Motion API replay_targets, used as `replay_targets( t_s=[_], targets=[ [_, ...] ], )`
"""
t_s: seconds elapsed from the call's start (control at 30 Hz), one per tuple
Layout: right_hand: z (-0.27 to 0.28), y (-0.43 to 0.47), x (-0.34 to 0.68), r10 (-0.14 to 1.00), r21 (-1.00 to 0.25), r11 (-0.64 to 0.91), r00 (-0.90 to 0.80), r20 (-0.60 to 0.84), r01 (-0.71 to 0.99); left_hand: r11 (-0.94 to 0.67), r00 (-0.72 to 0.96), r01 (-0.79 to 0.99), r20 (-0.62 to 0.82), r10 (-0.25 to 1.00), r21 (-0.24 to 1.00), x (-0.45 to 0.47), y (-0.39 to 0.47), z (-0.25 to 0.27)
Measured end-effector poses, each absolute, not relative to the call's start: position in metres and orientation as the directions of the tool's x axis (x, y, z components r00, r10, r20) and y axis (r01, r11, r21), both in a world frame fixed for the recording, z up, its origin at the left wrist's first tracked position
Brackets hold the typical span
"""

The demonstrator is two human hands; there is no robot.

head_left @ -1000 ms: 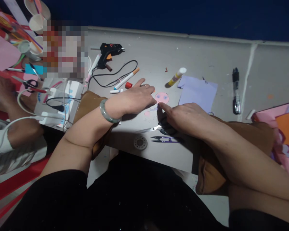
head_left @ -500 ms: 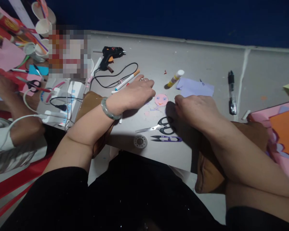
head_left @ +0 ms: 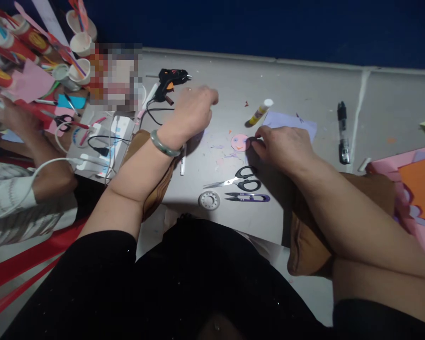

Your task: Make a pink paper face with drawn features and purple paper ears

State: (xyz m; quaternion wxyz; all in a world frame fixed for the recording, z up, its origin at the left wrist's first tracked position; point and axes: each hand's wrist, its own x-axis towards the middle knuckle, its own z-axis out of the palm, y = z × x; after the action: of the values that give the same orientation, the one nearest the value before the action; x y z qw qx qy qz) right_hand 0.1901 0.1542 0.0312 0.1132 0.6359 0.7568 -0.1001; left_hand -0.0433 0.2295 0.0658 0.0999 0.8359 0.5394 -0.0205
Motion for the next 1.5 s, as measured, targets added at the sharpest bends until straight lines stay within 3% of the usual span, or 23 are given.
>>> replay_targets(
  t_s=[0.2,0.37,0.5,0.8,0.87,1.0,1.23,1.4,1.5],
  targets=[
    [0.030,0.158,0.190,0.967,-0.052,0.103,-0.113,-0.228,0.993,-0.327,0.332,0.930,-0.005,0.943,0.168,-0.057,0.243,0.065],
    [0.026,0.168,0.202,0.982,-0.114,-0.018,-0.004,-0.190,0.993,-0.398,0.421,0.905,-0.188,0.888,0.148,-0.059,0.245,0.066],
    [0.019,0.173,0.206,0.992,-0.154,0.009,-0.028,-0.122,0.988,-0.503,0.488,0.862,-0.389,0.782,0.070,-0.054,0.241,0.065],
    [0.017,0.168,0.203,0.984,-0.112,0.085,-0.101,-0.146,0.990,-0.533,0.475,0.846,-0.433,0.766,-0.016,-0.045,0.243,0.051],
    [0.016,0.167,0.203,0.985,-0.114,0.085,-0.101,-0.141,0.990,-0.520,0.489,0.853,-0.392,0.779,0.029,-0.047,0.244,0.051],
    [0.017,0.163,0.195,0.986,-0.147,0.090,-0.109,-0.124,0.985,-0.470,0.534,0.844,-0.324,0.780,0.258,-0.054,0.247,0.054],
    [0.022,0.159,0.192,0.979,-0.232,0.120,-0.153,-0.133,0.965,-0.358,0.432,0.889,-0.264,0.862,0.285,-0.055,0.247,0.056],
    [0.019,0.164,0.201,0.987,-0.222,0.053,-0.085,-0.136,0.974,-0.304,0.460,0.819,-0.238,0.856,0.487,-0.056,0.245,0.062],
    [0.018,0.163,0.198,0.990,-0.382,0.024,-0.076,-0.123,0.924,-0.239,0.493,0.729,-0.250,0.834,0.642,-0.053,0.241,0.067]
  ],
)
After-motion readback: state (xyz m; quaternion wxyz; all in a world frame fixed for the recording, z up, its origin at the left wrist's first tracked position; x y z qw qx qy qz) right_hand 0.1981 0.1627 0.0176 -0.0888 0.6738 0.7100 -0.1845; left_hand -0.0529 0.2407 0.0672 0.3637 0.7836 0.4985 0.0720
